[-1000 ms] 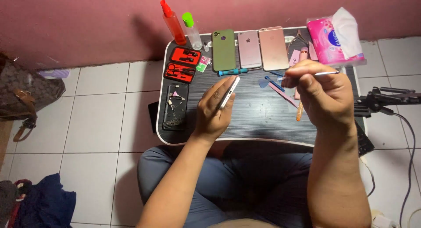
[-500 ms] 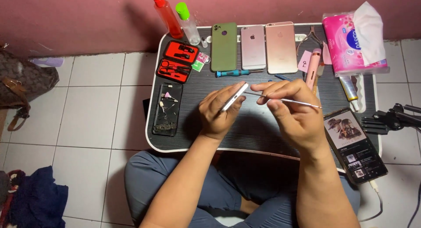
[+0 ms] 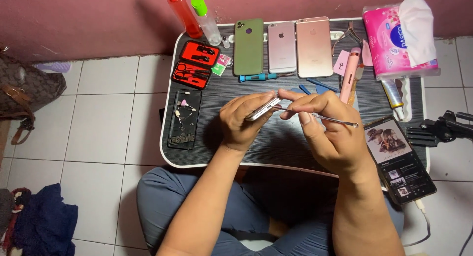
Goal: The person is disassembling a smartphone by removing internal screws and then proceeds to clean and inspect the charging port using a brush and a metal probe.
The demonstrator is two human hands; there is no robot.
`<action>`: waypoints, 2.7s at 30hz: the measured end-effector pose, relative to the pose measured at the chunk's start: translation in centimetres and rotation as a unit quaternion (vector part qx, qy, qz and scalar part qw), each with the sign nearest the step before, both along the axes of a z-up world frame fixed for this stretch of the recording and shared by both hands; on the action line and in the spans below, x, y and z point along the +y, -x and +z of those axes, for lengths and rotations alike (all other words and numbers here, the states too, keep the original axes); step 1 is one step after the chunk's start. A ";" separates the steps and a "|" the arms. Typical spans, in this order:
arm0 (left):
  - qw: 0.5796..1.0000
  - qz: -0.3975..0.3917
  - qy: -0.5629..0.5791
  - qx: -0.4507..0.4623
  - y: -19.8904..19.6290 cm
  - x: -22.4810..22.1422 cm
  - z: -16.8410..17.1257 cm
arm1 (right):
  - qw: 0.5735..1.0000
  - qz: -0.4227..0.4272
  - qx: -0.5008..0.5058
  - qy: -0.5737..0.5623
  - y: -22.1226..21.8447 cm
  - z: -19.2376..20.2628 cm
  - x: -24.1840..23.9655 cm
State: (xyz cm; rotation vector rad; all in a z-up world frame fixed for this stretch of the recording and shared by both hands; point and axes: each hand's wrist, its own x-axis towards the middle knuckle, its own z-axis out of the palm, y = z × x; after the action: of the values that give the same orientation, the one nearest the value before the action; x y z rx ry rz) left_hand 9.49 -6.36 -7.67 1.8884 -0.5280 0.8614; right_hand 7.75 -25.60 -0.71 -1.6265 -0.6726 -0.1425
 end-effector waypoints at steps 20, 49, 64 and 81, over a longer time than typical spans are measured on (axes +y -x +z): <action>0.999 0.009 -0.034 0.001 0.1 -0.1 -0.1 | 0.997 -0.027 -0.027 0.070 0.3 0.7 -0.2; 0.999 -0.030 -0.023 0.022 -0.3 0.5 1.3 | 0.998 -0.013 0.062 0.003 -0.5 -0.1 -0.7; 0.998 -0.055 -0.034 0.026 -0.4 0.5 1.9 | 0.973 0.071 0.187 -0.114 -2.0 -2.3 -1.7; 0.999 -0.037 -0.028 0.027 -0.6 0.6 1.1 | 1.000 -0.001 0.016 -0.002 -0.6 -0.2 -0.3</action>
State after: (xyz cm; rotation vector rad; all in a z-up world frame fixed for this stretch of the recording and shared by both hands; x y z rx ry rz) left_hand 10.06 -5.75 -6.55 1.9255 -0.5911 0.7524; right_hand 8.36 -25.92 -0.89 -1.6233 -0.6455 -0.1195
